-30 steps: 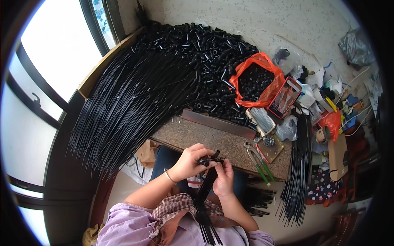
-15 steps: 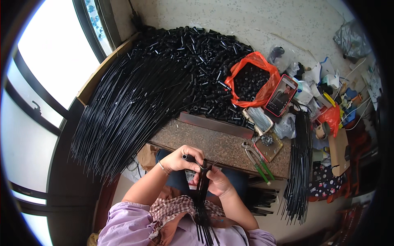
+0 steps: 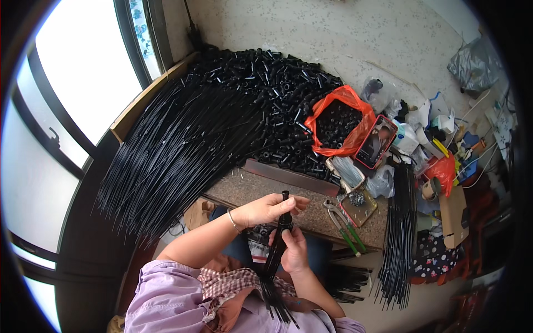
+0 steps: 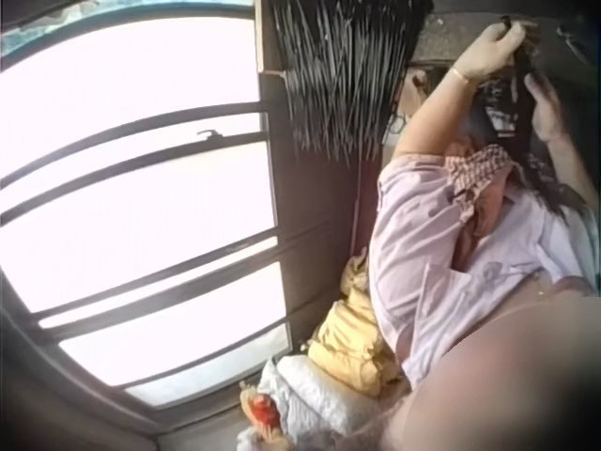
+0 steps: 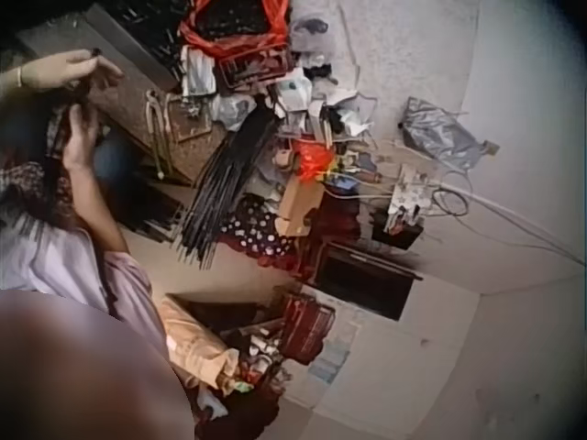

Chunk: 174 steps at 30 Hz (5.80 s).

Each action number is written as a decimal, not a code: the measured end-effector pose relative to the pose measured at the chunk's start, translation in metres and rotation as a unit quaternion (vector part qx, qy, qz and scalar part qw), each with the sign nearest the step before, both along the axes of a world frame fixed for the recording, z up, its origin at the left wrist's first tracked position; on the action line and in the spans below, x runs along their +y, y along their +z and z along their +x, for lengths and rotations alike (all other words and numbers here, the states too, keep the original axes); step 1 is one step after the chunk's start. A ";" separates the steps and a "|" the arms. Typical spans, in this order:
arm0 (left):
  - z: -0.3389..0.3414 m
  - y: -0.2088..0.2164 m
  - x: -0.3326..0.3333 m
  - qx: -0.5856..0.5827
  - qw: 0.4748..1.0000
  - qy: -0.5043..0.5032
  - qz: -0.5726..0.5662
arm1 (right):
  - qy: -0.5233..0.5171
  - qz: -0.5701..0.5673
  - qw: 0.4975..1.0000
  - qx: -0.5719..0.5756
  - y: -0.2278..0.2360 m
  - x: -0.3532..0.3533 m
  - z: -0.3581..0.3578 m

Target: Assemble umbrella ribs into a central hub using pliers to secure the joints.

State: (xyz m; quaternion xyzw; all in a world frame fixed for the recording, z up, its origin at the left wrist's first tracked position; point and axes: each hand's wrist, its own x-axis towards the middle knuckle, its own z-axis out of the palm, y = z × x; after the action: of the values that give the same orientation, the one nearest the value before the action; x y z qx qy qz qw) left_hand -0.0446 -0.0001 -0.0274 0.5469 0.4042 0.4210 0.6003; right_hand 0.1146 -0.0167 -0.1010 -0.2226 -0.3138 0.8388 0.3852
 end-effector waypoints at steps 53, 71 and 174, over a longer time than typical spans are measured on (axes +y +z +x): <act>0.023 -0.047 -0.043 -0.164 0.973 0.149 0.072 | 0.090 0.082 0.992 0.040 -0.012 0.008 0.016; 0.019 -0.034 -0.034 -0.241 0.955 -0.015 0.171 | 0.166 0.043 0.976 0.135 -0.021 0.000 0.035; 0.004 0.066 -0.038 -0.015 0.925 0.259 0.278 | -0.153 0.750 0.437 -0.473 0.160 -0.015 0.093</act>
State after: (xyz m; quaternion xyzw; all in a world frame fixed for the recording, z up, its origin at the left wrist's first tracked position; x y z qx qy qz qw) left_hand -0.0406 -0.0378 0.0389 0.5620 0.3895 0.6651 0.3001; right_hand 0.2077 -0.0320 0.0593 -0.2528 -0.9142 -0.0329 0.3151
